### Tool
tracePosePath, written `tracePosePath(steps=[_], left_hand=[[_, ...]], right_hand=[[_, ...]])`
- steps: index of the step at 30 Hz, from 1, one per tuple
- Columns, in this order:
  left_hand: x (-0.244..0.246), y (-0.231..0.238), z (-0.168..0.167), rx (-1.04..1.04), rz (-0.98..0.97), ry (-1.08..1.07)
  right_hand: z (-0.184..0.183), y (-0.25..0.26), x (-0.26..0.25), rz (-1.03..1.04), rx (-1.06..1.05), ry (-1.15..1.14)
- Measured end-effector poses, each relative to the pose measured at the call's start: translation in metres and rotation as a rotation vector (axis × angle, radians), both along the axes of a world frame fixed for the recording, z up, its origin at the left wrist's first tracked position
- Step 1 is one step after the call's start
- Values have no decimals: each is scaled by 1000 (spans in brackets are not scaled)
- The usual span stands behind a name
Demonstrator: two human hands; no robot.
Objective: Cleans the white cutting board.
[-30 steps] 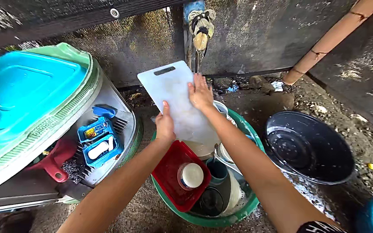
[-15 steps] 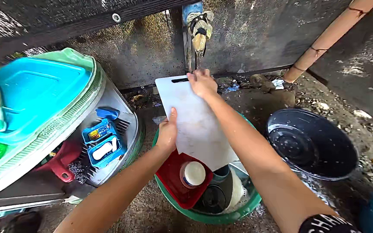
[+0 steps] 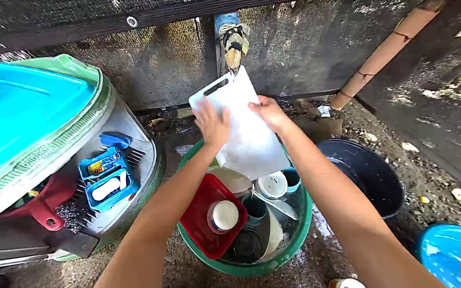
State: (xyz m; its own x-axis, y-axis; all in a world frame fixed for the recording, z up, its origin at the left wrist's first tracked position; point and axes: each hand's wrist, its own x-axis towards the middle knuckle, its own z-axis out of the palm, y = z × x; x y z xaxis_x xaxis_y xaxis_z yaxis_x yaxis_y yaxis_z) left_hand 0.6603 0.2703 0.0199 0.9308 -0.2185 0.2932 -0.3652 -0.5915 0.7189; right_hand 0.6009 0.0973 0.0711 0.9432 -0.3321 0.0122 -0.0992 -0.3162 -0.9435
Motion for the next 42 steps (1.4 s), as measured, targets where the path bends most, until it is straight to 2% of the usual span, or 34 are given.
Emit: tracePosePath(steps=[3, 6, 9, 11, 15, 18, 20, 22, 25, 27, 29, 31, 33, 36, 38, 42], left_hand=[[13, -47, 20, 56, -91, -308], [32, -63, 48, 51, -130, -361], [45, -66, 66, 78, -259, -411], [44, -76, 73, 6, -256, -477], [45, -69, 83, 12, -199, -252], [60, -47, 62, 68, -152, -178], [63, -38, 45, 9, -93, -128], [64, -36, 25, -230, -75, 25], [47, -34, -3, -736, -252, 441], [29, -20, -1, -866, -413, 757], [15, 1, 11, -959, -533, 912], [13, 22, 18, -1047, -593, 917], [16, 44, 20, -1008, -600, 912], [22, 69, 18, -877, -483, 899], [27, 80, 16, -887, -406, 841], [38, 95, 22, -900, -256, 602]], right_hand=[[2, 8, -10, 95, -209, 39], [6, 3, -23, 136, -314, 62], [12, -11, -36, 60, -363, 22], [17, -19, -45, 11, -391, -16], [22, -36, -62, -126, -301, -126], [31, -49, -74, -208, -226, -165], [30, -52, -78, -228, -213, -193], [24, -52, -77, -282, -159, -246], [17, -46, -68, -386, 64, -326], [16, -37, -58, -420, 214, -315], [11, -27, -47, -414, 305, -286], [3, -15, -38, -373, 326, -256], [-4, -3, -27, -318, 307, -227], [-14, 12, -8, -252, 256, -181], [-17, 17, 7, -227, 189, -129], [-21, 18, 20, -178, 92, 19]])
